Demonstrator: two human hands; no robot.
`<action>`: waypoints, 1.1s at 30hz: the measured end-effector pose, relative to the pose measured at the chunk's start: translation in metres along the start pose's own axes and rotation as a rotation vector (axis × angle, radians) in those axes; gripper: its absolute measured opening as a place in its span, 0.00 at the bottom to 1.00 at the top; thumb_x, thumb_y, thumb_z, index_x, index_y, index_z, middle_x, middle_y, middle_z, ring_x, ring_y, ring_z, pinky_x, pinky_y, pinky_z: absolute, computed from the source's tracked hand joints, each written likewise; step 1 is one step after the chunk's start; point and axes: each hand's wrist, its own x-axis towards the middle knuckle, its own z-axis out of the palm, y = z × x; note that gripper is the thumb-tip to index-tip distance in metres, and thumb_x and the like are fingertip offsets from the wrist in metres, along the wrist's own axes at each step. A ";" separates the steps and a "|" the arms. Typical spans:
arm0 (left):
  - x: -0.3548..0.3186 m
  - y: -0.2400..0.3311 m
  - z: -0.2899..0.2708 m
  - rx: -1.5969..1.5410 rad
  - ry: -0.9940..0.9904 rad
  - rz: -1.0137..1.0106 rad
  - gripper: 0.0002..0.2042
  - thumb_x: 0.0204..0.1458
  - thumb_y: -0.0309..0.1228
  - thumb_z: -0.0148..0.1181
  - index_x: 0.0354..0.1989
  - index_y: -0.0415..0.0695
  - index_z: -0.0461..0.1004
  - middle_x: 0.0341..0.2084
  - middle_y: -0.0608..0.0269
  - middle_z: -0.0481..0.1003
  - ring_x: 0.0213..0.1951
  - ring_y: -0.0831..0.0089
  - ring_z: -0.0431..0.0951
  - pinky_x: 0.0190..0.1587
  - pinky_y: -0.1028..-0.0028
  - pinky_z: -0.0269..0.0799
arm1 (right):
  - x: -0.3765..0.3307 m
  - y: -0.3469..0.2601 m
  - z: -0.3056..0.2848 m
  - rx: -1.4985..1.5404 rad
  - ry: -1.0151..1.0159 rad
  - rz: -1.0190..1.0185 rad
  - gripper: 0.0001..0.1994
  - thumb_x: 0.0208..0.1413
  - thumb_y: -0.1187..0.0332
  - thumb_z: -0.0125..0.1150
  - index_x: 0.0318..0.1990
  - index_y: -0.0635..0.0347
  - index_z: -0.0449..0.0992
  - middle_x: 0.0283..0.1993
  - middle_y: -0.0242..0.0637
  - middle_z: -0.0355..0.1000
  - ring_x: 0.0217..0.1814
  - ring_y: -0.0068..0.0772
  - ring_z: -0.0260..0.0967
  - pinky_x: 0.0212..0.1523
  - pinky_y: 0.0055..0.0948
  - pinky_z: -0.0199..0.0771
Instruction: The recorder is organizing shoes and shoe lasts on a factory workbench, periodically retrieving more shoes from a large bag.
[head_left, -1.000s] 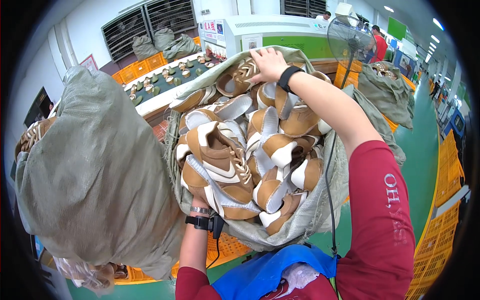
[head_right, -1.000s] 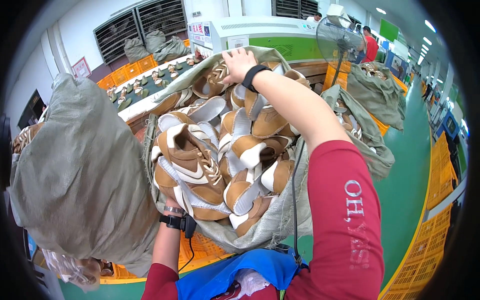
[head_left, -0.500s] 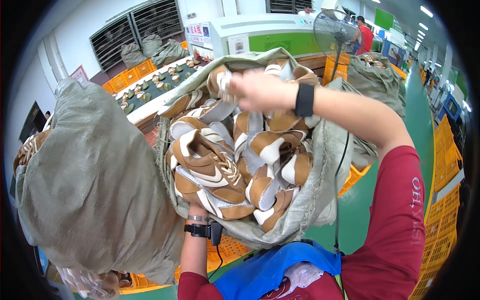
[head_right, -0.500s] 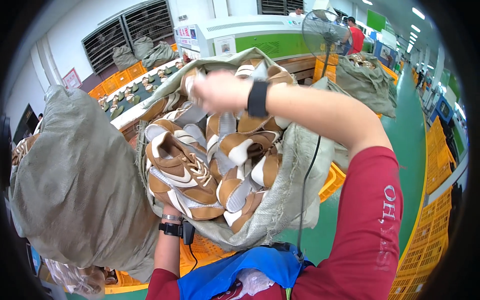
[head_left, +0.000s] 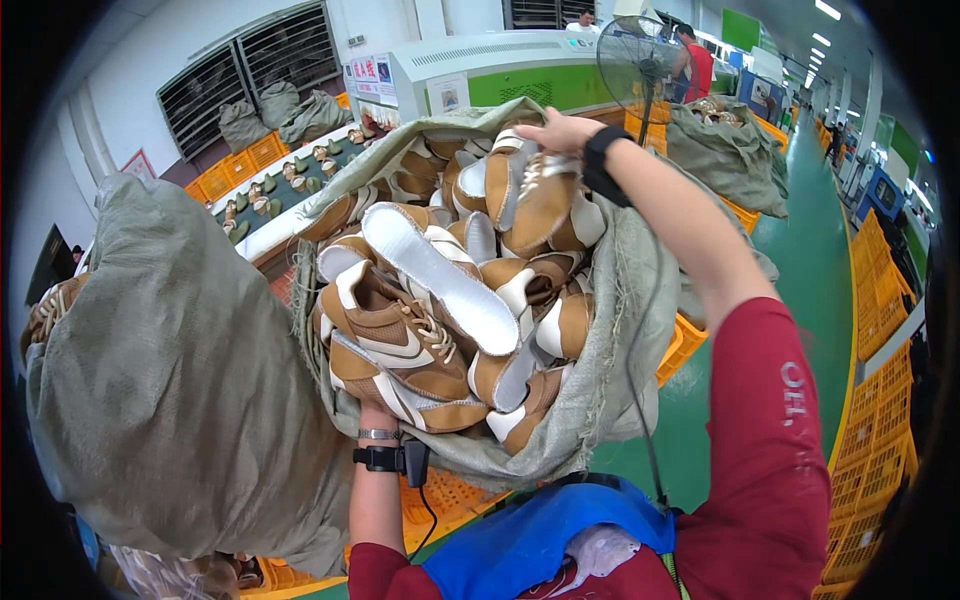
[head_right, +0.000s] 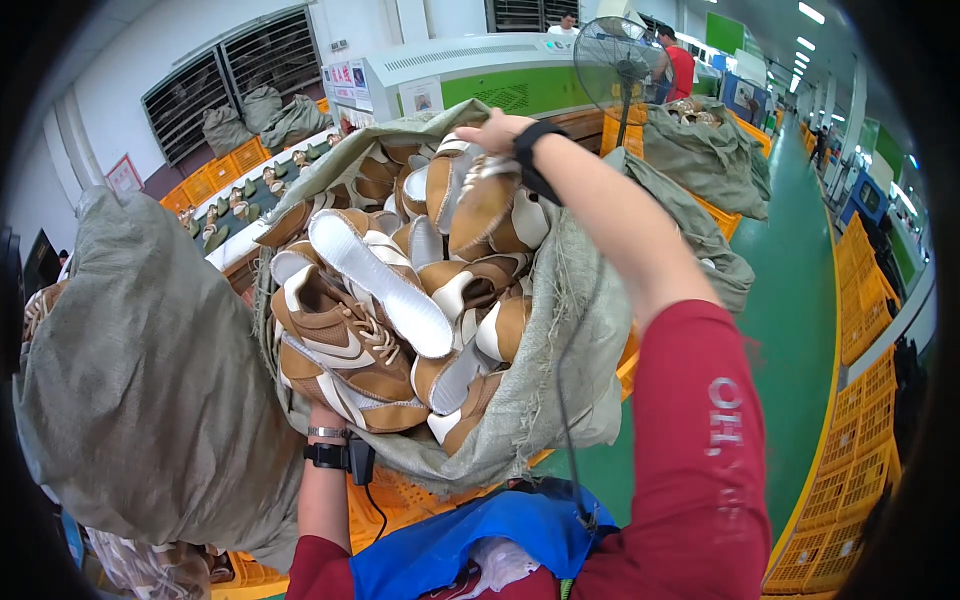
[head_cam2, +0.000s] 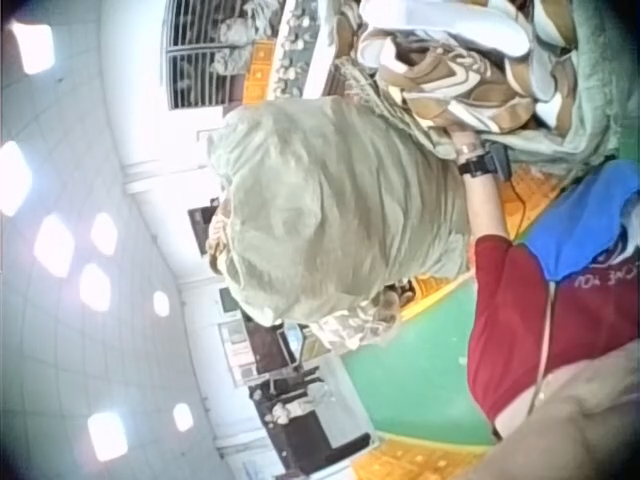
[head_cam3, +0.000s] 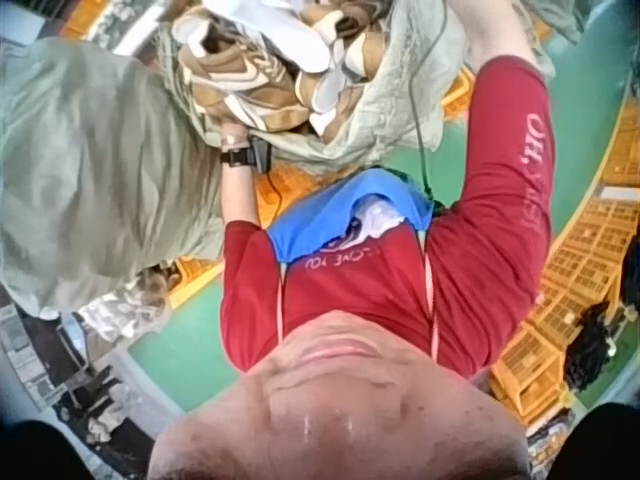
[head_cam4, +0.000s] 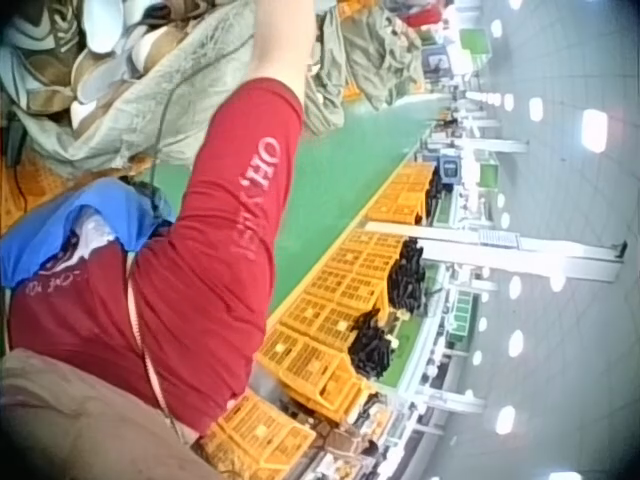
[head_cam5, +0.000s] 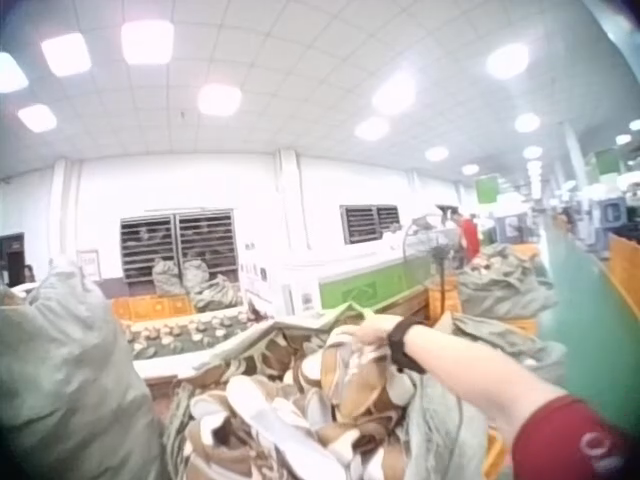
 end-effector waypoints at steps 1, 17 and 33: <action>0.000 0.001 -0.003 -0.025 0.020 -0.009 0.21 0.57 0.35 0.46 0.57 0.43 0.56 0.52 0.62 0.63 0.51 0.66 0.65 0.54 0.68 0.63 | 0.005 -0.020 0.009 -0.013 0.019 0.017 0.52 0.42 0.36 0.53 0.62 0.72 0.42 0.60 0.59 0.55 0.64 0.48 0.52 0.61 0.33 0.53; -0.007 -0.023 -0.027 -0.306 0.076 0.019 0.23 0.54 0.44 0.48 0.55 0.44 0.60 0.52 0.57 0.65 0.51 0.58 0.66 0.53 0.62 0.64 | -0.004 0.049 0.026 -0.282 0.120 0.131 0.30 0.29 0.58 0.68 0.42 0.65 0.68 0.37 0.44 0.72 0.37 0.37 0.71 0.35 0.29 0.70; -0.011 -0.040 -0.018 -0.096 0.033 0.004 0.23 0.54 0.43 0.48 0.55 0.43 0.61 0.51 0.57 0.66 0.50 0.58 0.67 0.53 0.63 0.64 | -0.135 0.059 0.015 0.581 -0.202 0.258 0.41 0.40 0.70 0.62 0.63 0.55 0.46 0.47 0.36 0.64 0.44 0.25 0.61 0.44 0.22 0.62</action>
